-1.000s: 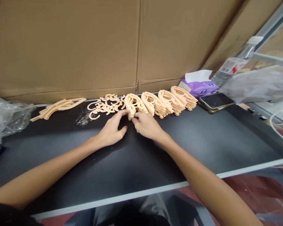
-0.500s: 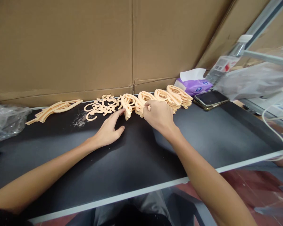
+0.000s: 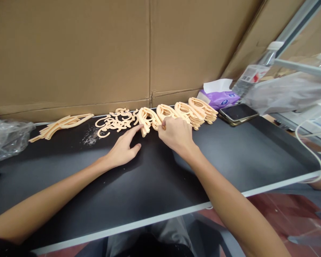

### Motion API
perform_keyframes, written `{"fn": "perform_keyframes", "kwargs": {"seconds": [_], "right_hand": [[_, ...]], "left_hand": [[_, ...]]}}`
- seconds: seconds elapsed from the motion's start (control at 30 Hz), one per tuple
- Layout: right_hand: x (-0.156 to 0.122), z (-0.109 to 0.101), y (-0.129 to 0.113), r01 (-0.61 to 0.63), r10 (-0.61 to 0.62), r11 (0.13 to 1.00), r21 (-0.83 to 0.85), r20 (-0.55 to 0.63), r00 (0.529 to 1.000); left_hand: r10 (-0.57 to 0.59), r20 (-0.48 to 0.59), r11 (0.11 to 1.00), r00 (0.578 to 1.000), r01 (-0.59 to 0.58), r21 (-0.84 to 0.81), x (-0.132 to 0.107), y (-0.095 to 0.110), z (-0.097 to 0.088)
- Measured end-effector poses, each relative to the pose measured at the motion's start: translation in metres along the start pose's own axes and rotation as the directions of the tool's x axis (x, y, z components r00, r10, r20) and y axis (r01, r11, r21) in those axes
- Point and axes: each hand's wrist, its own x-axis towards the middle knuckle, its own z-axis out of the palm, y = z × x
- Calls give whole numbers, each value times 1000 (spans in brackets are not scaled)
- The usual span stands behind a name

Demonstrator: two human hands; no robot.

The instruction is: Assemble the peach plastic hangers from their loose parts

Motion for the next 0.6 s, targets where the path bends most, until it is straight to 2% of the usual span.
{"fn": "perform_keyframes", "kwargs": {"seconds": [0.3,0.43,0.6], "right_hand": [[0,-4,-2,-39,40,998,-41,21,999],[-1,-4,-3,-41,44,997,-68,37,998],[0,-4,-5,-51,55,996,-75,51,997]], "left_hand": [[-25,1,1000,1000,25,-14,0,-1,0],[-64,-30,996,997,66,60,1,-2,2],[-42,10,994,999,41,99,4,0,2]]}}
